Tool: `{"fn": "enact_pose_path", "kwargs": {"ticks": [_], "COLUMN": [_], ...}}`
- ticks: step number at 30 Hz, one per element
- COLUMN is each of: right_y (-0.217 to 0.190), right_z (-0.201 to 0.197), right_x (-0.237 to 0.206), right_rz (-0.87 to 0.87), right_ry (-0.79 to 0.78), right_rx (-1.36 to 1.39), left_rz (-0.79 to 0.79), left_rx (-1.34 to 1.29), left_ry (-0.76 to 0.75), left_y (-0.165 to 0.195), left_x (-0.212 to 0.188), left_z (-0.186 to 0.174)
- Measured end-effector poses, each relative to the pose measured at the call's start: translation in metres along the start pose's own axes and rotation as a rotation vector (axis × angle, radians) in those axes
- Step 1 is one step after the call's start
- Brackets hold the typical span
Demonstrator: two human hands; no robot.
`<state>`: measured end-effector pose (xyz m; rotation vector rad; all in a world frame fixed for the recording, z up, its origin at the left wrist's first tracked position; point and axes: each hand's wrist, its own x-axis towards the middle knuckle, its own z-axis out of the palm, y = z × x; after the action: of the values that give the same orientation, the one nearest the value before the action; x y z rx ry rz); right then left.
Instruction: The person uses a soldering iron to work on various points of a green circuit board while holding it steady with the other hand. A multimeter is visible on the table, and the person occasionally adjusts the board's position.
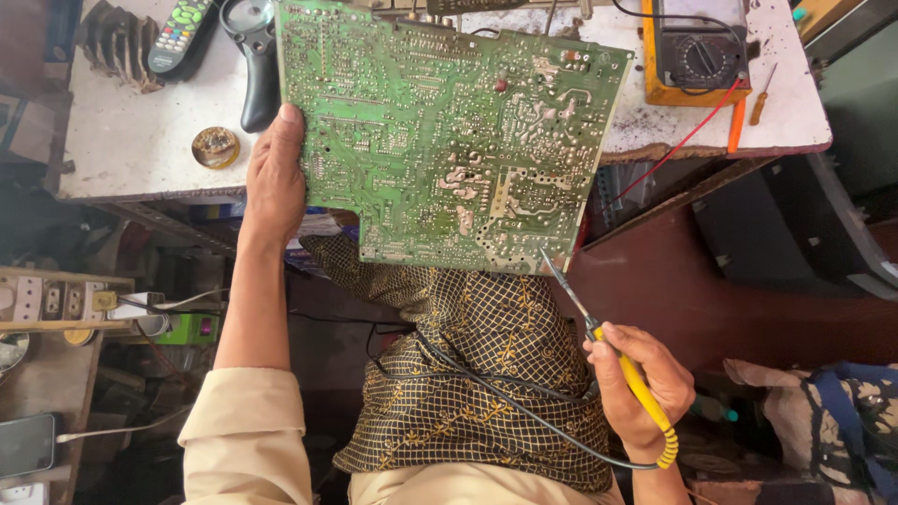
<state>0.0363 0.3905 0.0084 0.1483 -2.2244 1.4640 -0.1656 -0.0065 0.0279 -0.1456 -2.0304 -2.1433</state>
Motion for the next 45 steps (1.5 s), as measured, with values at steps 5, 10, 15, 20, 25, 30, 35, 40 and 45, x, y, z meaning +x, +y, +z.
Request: {"fn": "enact_pose_path", "kwargs": {"ticks": [5, 10, 15, 20, 25, 30, 35, 40, 45], "right_y": [0.002, 0.000, -0.004, -0.007, -0.009, -0.009, -0.009, -0.011, -0.022], "right_z": [0.001, 0.006, 0.015, 0.018, 0.021, 0.025, 0.030, 0.035, 0.038], "right_x": [-0.003, -0.001, 0.003, 0.006, 0.008, 0.009, 0.014, 0.021, 0.026], "right_rz": [0.031, 0.023, -0.034, -0.061, -0.066, -0.059, -0.061, -0.071, -0.152], "right_ry": [0.019, -0.001, -0.001, -0.024, -0.039, -0.036, -0.030, -0.037, -0.041], "right_rx": [0.034, 0.053, 0.022, 0.006, 0.031, 0.047, 0.046, 0.018, -0.034], "left_rz": [-0.016, -0.028, -0.026, -0.019, -0.017, 0.002, -0.009, -0.001, 0.008], "left_rx": [0.000, 0.017, 0.004, -0.011, 0.030, 0.032, 0.055, 0.051, 0.040], "left_ry": [-0.010, -0.003, 0.003, -0.004, 0.001, 0.001, 0.008, 0.003, -0.002], "left_y": [0.002, 0.005, 0.006, 0.005, 0.004, 0.003, 0.005, 0.006, 0.004], "left_x": [-0.002, -0.002, -0.003, -0.003, -0.002, -0.001, -0.002, -0.002, -0.001], "left_z": [0.000, 0.001, 0.001, 0.001, -0.001, -0.002, -0.002, -0.002, -0.002]}}
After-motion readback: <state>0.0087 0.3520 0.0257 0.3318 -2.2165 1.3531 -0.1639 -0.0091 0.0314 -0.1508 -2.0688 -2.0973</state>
